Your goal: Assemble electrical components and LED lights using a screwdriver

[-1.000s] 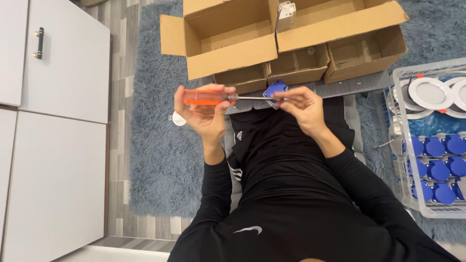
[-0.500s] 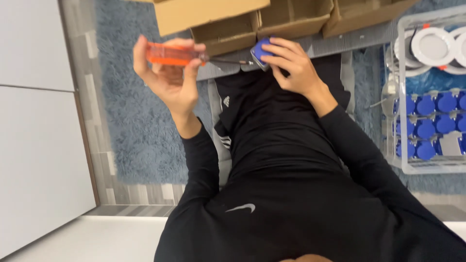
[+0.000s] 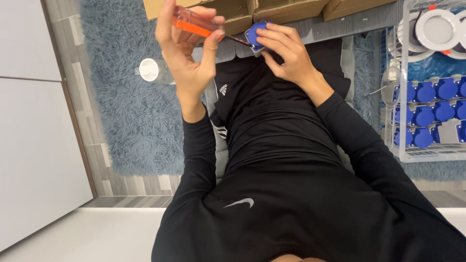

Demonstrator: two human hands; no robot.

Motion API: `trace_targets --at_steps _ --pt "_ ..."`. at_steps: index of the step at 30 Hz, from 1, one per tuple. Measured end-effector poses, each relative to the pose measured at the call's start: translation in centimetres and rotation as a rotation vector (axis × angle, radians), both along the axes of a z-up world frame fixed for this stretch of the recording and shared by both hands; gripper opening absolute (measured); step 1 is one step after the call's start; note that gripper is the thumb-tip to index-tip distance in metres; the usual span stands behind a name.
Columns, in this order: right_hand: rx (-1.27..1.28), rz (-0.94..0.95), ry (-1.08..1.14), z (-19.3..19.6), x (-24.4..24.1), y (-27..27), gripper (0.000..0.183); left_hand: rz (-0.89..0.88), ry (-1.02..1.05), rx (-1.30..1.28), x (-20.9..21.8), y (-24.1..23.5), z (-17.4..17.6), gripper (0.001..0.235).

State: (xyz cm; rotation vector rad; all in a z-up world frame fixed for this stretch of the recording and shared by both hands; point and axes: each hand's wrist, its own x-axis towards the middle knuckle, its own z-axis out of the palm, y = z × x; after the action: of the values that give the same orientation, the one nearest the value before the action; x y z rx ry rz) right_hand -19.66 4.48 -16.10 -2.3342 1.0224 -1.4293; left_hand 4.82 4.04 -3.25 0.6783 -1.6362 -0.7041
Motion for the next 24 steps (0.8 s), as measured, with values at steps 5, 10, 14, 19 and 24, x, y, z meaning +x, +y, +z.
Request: trace_targets --at_steps 5,10,14,19,24 --pt "-0.002 0.000 -0.008 -0.2 0.1 0.1 0.044 -0.031 -0.106 -0.026 -1.1 0.0 1.4 0.086" --pt "0.004 -0.001 0.010 -0.6 -0.1 -0.2 0.051 0.000 -0.214 -0.091 -3.0 0.1 2.5 0.082" --pt "-0.003 -0.020 0.027 -0.6 0.1 0.0 0.048 0.021 -0.297 -0.083 -4.2 0.7 3.0 0.081" --pt "-0.002 -0.054 0.000 -0.7 0.3 0.2 0.041 -0.019 -0.326 -0.067 -4.9 1.0 4.4 0.074" --pt "0.016 -0.051 -0.002 -0.5 0.5 0.3 0.045 0.153 -0.155 -0.083 -5.6 0.2 4.8 0.055"
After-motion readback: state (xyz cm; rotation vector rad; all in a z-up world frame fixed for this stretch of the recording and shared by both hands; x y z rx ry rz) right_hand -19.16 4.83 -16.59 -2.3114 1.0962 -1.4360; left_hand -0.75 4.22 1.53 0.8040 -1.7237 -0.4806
